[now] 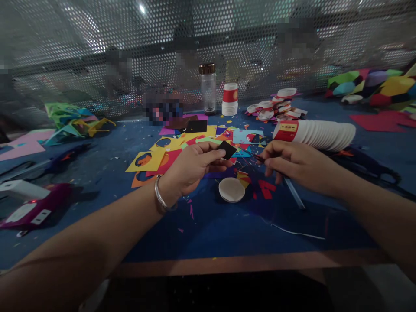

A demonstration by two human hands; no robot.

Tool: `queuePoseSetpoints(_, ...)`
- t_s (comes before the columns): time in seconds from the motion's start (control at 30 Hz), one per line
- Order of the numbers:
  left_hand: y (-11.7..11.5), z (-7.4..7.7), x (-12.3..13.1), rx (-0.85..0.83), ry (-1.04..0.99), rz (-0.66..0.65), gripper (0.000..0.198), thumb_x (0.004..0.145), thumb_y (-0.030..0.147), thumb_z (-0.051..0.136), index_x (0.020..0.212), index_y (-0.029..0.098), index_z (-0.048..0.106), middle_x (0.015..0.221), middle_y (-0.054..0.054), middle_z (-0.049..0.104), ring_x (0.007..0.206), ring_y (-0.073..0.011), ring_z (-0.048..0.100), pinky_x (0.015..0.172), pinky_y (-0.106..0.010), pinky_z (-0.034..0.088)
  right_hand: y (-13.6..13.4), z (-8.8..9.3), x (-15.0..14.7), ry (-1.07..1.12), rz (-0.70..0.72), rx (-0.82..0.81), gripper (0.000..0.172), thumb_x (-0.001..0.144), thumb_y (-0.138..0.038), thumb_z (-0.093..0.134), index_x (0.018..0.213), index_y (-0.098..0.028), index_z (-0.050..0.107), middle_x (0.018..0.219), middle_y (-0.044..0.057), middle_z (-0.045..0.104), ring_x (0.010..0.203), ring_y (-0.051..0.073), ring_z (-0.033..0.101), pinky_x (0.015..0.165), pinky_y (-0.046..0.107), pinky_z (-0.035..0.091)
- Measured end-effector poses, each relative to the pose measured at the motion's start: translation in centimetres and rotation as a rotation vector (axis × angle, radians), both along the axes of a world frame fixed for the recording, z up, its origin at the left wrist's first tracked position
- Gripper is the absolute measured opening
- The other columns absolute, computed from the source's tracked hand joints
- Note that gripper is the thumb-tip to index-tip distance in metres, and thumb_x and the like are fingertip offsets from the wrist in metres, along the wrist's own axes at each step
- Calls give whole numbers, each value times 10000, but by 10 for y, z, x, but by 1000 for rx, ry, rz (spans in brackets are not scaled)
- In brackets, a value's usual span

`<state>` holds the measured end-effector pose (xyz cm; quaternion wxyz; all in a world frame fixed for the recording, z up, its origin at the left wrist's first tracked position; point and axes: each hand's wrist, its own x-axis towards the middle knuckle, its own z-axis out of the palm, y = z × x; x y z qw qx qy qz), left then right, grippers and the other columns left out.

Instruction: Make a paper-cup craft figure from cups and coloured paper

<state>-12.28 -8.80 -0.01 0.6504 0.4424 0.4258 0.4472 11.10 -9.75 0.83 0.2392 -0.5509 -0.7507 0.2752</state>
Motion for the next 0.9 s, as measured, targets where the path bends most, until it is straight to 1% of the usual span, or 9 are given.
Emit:
queuePoseSetpoints(0.07, 1, -1, 1, -32, -37, -11, 162, 937, 30, 633, 810, 121, 677, 744, -3, 708, 700, -125, 732, 663, -240, 530, -1, 0, -3, 106, -11, -70, 52, 852, -222, 529, 810, -219, 560, 636, 17, 670, 475, 147, 578, 498, 279, 448)
queuePoseSetpoints(0.17, 2, -1, 3, -76, -85, -53, 158, 954, 58, 628, 819, 129, 665, 750, -12, 714, 715, -135, 734, 661, -247, 526, -4, -2, -9, 235, -36, -92, 110, 853, -174, 516, 766, -216, 569, 530, -10, 572, 438, 121, 485, 427, 243, 367)
queuePoseSetpoints(0.27, 2, -2, 4, -105, -124, -107, 167, 959, 68, 626, 810, 139, 649, 728, -2, 704, 710, -137, 735, 649, -244, 519, -6, -6, -14, 413, -53, -113, 140, 838, -127, 514, 728, -204, 554, 561, -11, 544, 439, 83, 391, 418, 226, 274)
queuePoseSetpoints(0.37, 1, -3, 4, -100, -159, -139, 140, 938, 87, 669, 813, 145, 647, 725, 14, 691, 706, -139, 745, 625, -233, 509, -8, -8, -19, 586, -92, -185, 107, 826, -103, 523, 808, -205, 549, 623, -17, 552, 445, 71, 344, 420, 222, 216)
queuePoseSetpoints(0.47, 1, -5, 3, -87, -186, -117, 101, 923, 99, 698, 843, 145, 657, 775, 14, 705, 699, -132, 742, 623, -233, 512, -10, -9, -20, 644, -106, -210, 48, 909, -207, 582, 957, -209, 586, 589, -56, 472, 449, 79, 305, 419, 227, 168)
queuePoseSetpoints(0.53, 1, -5, 3, -91, -193, -77, 84, 936, 97, 685, 866, 141, 668, 810, 9, 717, 702, -125, 739, 639, -237, 520, -10, -10, -19, 640, -79, -197, 145, 936, -339, 650, 958, -205, 599, 582, -73, 421, 456, 74, 279, 420, 233, 157)
queuePoseSetpoints(0.67, 2, -4, 2, -79, -219, -36, 132, 956, 71, 651, 841, 126, 686, 839, -18, 742, 747, -122, 743, 725, -245, 543, -9, -12, -16, 627, -20, -172, 377, 867, -540, 765, 878, -195, 613, 584, -84, 392, 466, 57, 264, 425, 237, 158)
queuePoseSetpoints(0.77, 1, -5, 4, -64, -219, -50, 171, 973, 55, 620, 837, 106, 710, 838, -36, 757, 758, -123, 747, 782, -254, 557, -9, -12, -15, 633, -15, -176, 457, 819, -610, 798, 895, -189, 635, 576, -92, 378, 472, 56, 262, 427, 239, 162)
queuePoseSetpoints(0.9, -1, -8, 7, -56, -219, -120, 174, 971, 60, 625, 844, 106, 735, 849, -49, 772, 770, -131, 749, 837, -284, 569, -9, -10, -16, 625, -2, -182, 522, 773, -652, 818, 904, -175, 652, 562, -92, 396, 474, 55, 262, 421, 243, 147)
